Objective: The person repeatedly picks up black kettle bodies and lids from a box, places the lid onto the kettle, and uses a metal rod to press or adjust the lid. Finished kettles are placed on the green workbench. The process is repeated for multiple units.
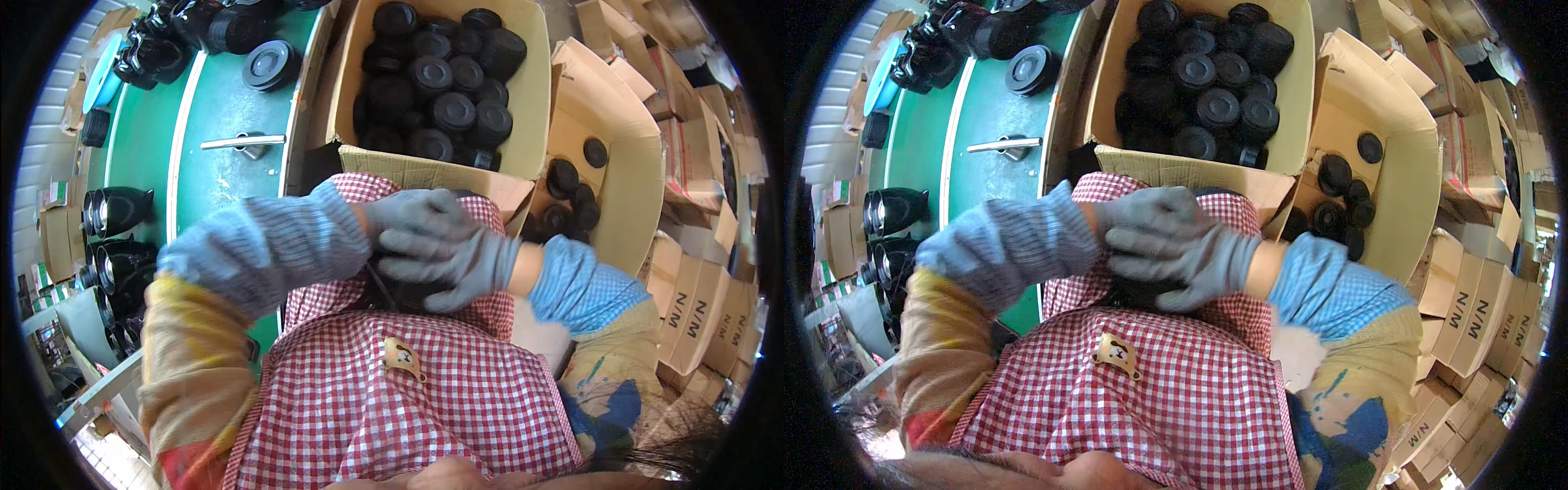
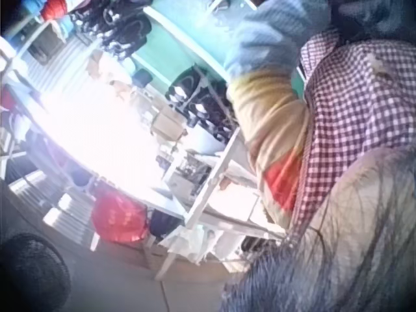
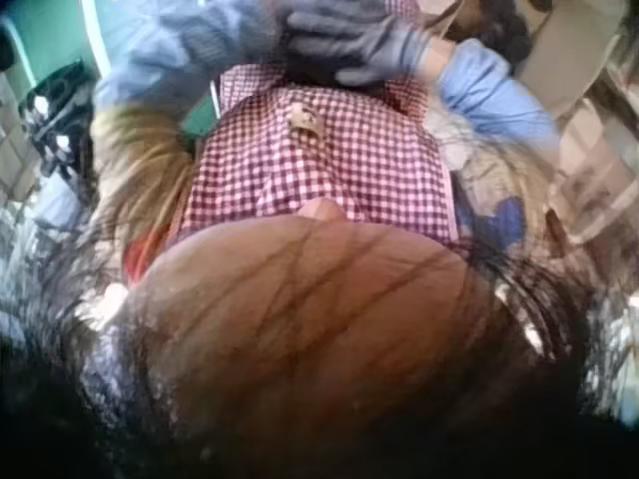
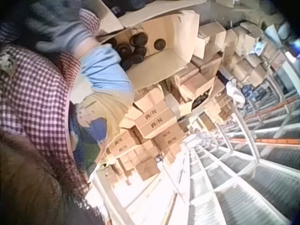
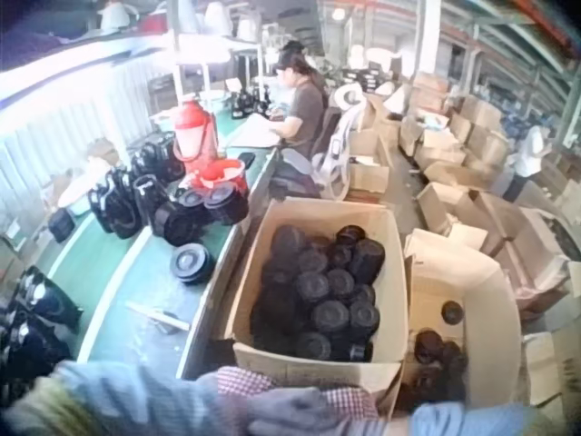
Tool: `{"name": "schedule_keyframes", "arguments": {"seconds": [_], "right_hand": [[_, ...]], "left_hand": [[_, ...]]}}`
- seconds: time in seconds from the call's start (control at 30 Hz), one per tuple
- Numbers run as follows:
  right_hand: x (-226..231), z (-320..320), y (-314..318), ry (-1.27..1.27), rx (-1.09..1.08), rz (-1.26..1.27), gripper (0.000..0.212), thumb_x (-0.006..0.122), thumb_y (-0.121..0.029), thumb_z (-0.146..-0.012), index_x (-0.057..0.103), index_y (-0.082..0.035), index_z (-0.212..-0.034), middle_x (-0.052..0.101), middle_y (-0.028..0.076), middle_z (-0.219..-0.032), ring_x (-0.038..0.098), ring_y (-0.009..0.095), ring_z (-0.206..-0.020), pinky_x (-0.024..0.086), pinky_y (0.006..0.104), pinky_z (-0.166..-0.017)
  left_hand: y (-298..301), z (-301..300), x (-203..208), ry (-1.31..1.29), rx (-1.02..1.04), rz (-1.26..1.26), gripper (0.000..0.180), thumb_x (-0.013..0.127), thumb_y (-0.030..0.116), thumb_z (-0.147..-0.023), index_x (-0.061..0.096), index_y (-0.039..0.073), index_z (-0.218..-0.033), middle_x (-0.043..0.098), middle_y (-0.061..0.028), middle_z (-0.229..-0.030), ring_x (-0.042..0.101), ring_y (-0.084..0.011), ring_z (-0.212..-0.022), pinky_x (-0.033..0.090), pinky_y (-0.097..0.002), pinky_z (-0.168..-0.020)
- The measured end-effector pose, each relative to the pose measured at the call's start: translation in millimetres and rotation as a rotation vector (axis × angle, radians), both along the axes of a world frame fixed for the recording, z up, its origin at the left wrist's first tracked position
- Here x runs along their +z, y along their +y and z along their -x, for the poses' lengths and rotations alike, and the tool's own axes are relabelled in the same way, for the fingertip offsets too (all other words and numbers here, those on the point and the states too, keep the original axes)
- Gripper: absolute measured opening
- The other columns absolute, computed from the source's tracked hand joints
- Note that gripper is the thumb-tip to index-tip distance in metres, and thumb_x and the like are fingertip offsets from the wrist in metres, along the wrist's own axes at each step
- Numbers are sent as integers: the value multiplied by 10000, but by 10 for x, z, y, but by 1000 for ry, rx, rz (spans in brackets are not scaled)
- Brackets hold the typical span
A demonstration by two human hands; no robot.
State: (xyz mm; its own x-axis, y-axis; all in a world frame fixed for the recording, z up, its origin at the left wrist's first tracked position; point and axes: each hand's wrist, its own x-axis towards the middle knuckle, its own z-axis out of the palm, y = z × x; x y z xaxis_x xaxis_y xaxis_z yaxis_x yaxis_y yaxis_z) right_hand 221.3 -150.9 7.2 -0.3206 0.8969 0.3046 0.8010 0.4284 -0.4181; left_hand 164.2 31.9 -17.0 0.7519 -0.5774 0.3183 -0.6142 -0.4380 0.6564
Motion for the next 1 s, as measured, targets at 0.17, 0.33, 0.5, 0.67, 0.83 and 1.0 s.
{"name": "schedule_keyframes", "arguments": {"seconds": [0.17,0.33,0.5,0.67,0.83,1.0], "right_hand": [[241,415,144,-58,-180,78,627,462,-604,-965,541,-252,-1478,353,96,-1637,218,369,-1539,70,640,-1215],[220,-224,-204,237,-561,-99,678,449,-536,-1027,474,-62,-1511,350,246,-1595,270,429,-1504,179,585,-1215],[78,-314,-155,507,-667,-68,548,579,-317,-1012,514,-26,-1471,448,231,-1530,445,401,-1403,314,499,-1187],[643,-427,147,-156,-582,-177,653,554,-564,-972,541,-148,-1475,505,154,-1499,444,380,-1393,269,568,-1179],[1090,-395,326,-212,-360,241,685,562,-619,-930,534,-211,-1479,678,137,-1240,651,336,-1124,474,505,-976],[800,-527,-117,126,-363,407,547,659,-429,-917,604,-203,-1411,731,174,-1092,714,351,-980,557,440,-852]], "left_hand": [[-100,-212,166,608,266,-209,378,527,382,-1042,684,38,-1049,708,-174,-945,699,-349,-922,548,-445,-829],[1612,686,-132,302,1172,48,566,679,72,-879,523,109,-1421,605,-132,-1243,588,-275,-1158,465,-417,-1010],[2861,1830,-353,509,1306,-966,404,695,304,-875,633,180,-1255,667,-135,-1276,613,-367,-1202,470,-506,-1007],[1916,1234,790,563,1028,-607,237,632,297,-970,696,83,-1049,702,-179,-859,695,-374,-804,532,-468,-727],[785,821,1481,376,431,-330,299,646,315,-952,696,45,-1070,678,-204,-872,680,-387,-807,529,-468,-722],[389,534,1338,391,315,-307,342,668,343,-946,687,66,-1146,689,-204,-917,687,-395,-862,540,-459,-750]]}}
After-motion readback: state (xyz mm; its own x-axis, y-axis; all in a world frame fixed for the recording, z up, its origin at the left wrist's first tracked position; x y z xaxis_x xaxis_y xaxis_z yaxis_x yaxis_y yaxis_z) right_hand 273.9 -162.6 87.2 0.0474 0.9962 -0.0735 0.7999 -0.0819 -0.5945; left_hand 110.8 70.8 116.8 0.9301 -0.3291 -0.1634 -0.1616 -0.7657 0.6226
